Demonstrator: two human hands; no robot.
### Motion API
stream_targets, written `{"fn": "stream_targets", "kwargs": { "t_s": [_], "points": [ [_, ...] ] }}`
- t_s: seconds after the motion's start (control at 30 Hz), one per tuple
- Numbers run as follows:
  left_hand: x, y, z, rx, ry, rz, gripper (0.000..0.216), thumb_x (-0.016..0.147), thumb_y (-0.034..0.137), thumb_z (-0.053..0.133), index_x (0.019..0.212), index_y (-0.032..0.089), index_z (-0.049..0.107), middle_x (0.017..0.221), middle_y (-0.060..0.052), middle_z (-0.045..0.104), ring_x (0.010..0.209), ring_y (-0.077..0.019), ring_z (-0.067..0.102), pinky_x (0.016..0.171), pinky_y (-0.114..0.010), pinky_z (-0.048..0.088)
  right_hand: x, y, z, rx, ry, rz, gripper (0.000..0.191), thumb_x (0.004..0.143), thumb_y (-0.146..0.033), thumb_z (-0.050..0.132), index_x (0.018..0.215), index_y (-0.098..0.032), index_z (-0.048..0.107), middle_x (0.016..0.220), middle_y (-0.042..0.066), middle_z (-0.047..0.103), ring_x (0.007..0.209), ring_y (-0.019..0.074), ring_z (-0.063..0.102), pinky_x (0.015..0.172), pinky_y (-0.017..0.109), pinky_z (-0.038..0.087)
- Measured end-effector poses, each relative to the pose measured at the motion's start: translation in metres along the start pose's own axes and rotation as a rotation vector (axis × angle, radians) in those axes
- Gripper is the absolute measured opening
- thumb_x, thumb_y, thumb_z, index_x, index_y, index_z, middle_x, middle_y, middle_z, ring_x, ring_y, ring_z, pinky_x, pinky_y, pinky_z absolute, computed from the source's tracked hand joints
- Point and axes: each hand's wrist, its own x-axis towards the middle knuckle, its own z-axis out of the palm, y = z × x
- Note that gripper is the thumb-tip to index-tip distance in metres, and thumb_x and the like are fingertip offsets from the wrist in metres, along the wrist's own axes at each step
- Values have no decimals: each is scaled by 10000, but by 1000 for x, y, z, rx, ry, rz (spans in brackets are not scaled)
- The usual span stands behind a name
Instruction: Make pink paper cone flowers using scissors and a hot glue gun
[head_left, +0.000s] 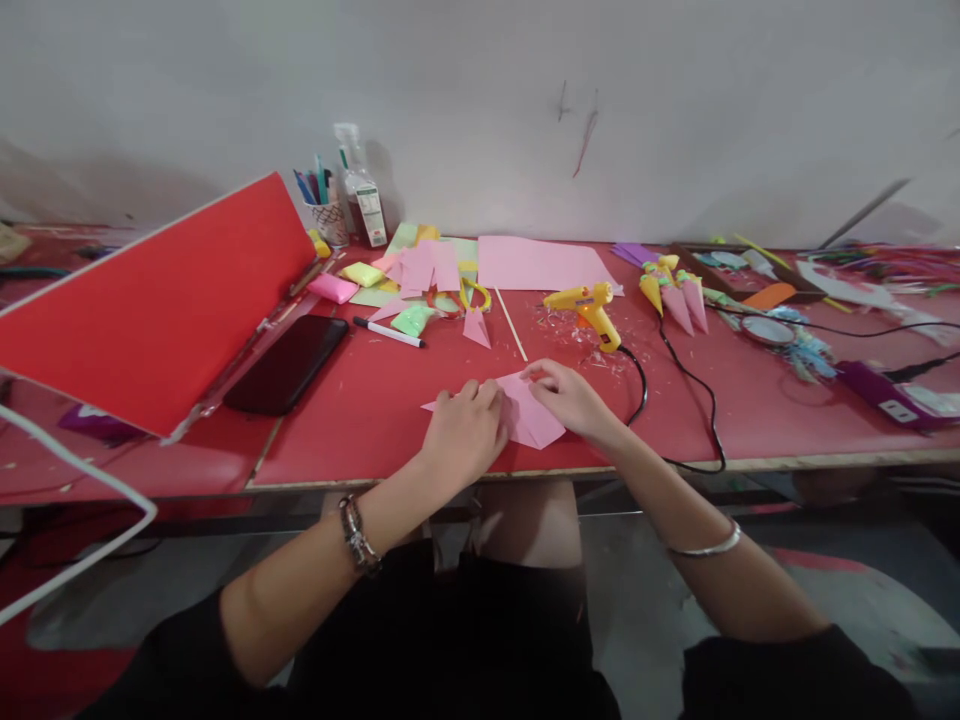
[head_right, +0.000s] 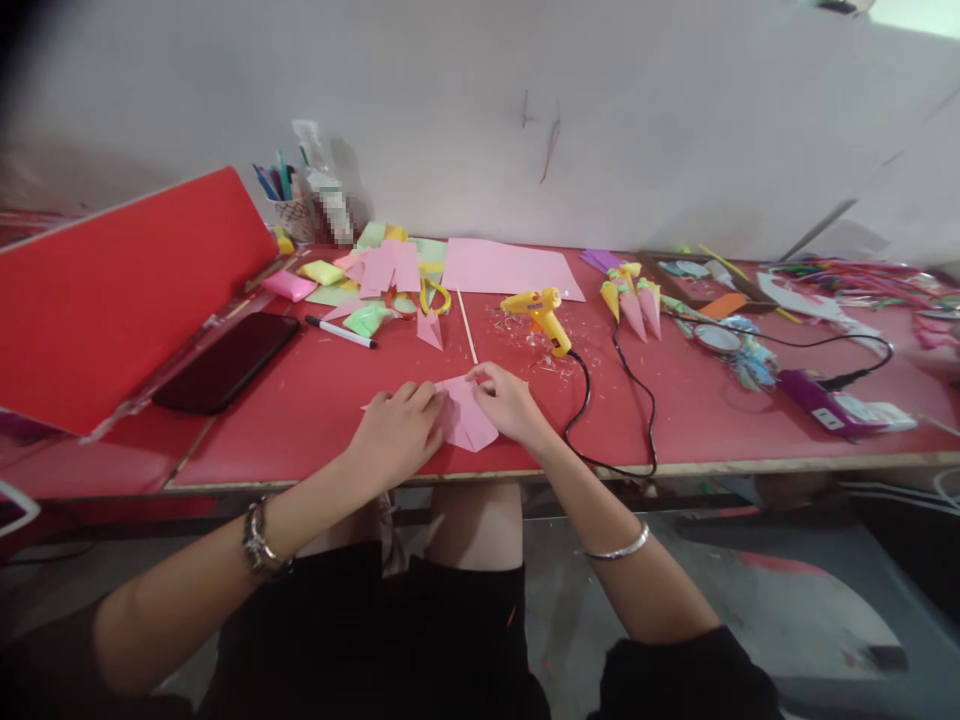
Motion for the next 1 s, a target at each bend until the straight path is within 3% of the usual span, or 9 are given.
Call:
{"fn": "stream_targets", "kwargs": {
  "t_s": [0.13, 0.3, 0.53, 0.87, 1.0],
  "points": [
    [-1, 0, 1, -2, 2, -9, 380, 842, 292, 355, 1163, 106, 440, 1056, -115, 517, 945, -226, 459, 715, -354, 414, 6, -11, -5, 128, -56, 74, 136, 685, -212, 448, 807, -162, 480, 538, -57, 466, 464, 78, 408, 466, 208, 297],
    [-1, 0, 0, 20, -19, -11, 385, 849, 294, 332, 1161, 100, 445, 1082, -125, 509, 959, -235, 448, 712, -361, 420, 8, -9, -7, 113, -127, -18, 131, 692, -249, 456, 788, -164, 480, 471, -93, 345, 431, 63, 322, 458, 206, 254],
    [-3, 0, -1, 15, -7, -8, 400, 837, 271, 344, 1196, 107, 413, 1068, -124, 511, 940, -237, 458, 684, -364, 437, -6, -2, -1, -123, -5, -183, 93, 703, -218, 434, 749, -166, 496, 501, -69, 375, 469, 75, 344, 504, 205, 270],
    [-4, 4, 0, 23, 11, 8, 359, 863, 241, 303, 1178, 137, 440, 1066, -113, 496, 918, -241, 467, 634, -369, 462, -13, -2, -2, -233, 61, -174, 81, 661, -143, 432, 680, -178, 503, 503, -57, 422, 469, 79, 393, 496, 192, 286],
    [-8, 5, -2, 9, -5, 5, 354, 880, 272, 289, 1194, 200, 437, 1023, -108, 503, 924, -248, 465, 657, -371, 455, -14, -3, -4, -166, 56, -145, 106, 706, -232, 449, 775, -178, 508, 498, -61, 440, 472, 91, 416, 514, 207, 323]
  ]
}}
